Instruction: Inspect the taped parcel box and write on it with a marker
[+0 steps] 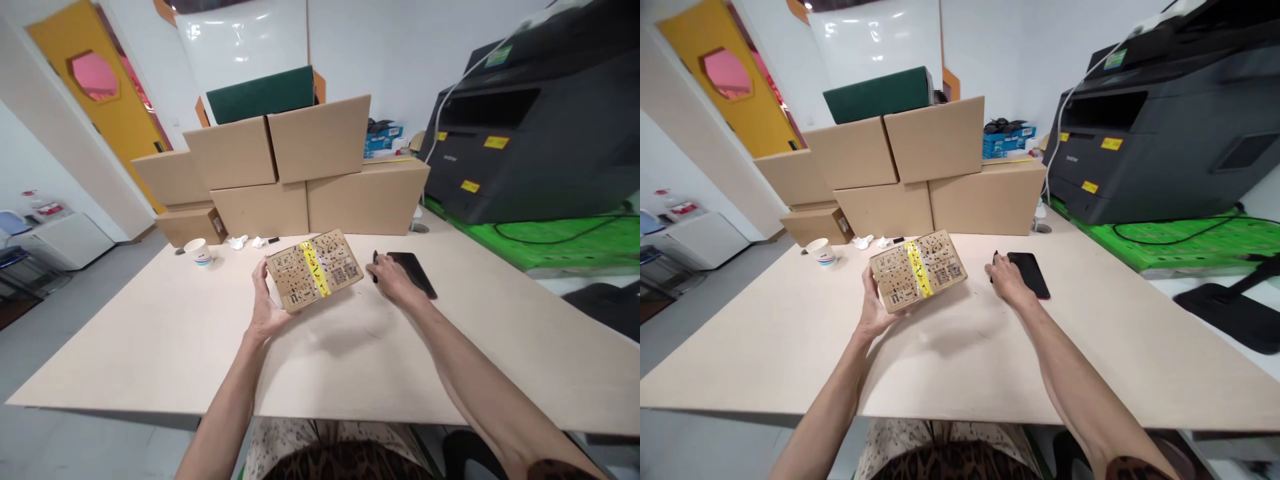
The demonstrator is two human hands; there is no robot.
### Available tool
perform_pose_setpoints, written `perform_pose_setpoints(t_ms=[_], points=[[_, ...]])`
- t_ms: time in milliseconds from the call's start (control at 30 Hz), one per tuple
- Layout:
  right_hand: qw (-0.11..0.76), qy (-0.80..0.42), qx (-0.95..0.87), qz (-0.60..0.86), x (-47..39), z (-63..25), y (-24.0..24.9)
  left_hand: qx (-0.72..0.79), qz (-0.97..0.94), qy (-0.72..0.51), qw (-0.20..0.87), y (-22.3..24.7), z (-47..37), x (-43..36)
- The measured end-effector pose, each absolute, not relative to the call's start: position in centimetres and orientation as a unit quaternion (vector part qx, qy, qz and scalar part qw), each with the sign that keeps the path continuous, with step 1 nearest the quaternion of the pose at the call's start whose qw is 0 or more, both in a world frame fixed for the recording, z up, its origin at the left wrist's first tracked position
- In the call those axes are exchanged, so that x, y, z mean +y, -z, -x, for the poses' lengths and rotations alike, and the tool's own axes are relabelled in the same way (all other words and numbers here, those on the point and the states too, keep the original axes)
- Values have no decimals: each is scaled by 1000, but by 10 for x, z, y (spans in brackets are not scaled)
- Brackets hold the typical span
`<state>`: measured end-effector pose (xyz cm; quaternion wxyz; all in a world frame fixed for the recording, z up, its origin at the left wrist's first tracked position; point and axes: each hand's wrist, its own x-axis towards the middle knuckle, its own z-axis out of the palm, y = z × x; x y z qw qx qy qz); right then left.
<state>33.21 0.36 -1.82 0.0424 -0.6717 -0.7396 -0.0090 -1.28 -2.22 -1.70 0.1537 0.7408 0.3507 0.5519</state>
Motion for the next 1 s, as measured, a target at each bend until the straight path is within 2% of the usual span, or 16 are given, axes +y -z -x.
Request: perform_pose_setpoints(t_ms=[600,767,833,867,1000], points=[[56,-43,-792,606,23,-339,23,341,-756,-530,179,18,17,-22],[98,-39,-789,606,28,-340,25,347,-752,-533,175,16,17,-23],[149,-26,-775,613,28,-342,25,344,-754,-534,166,16,17,-24],[205,-19,-758,619,28,-344,24,343,-756,-534,162,16,17,-24],[545,-18,-580,605,23,-348,7,341,-758,-533,158,18,19,-22]])
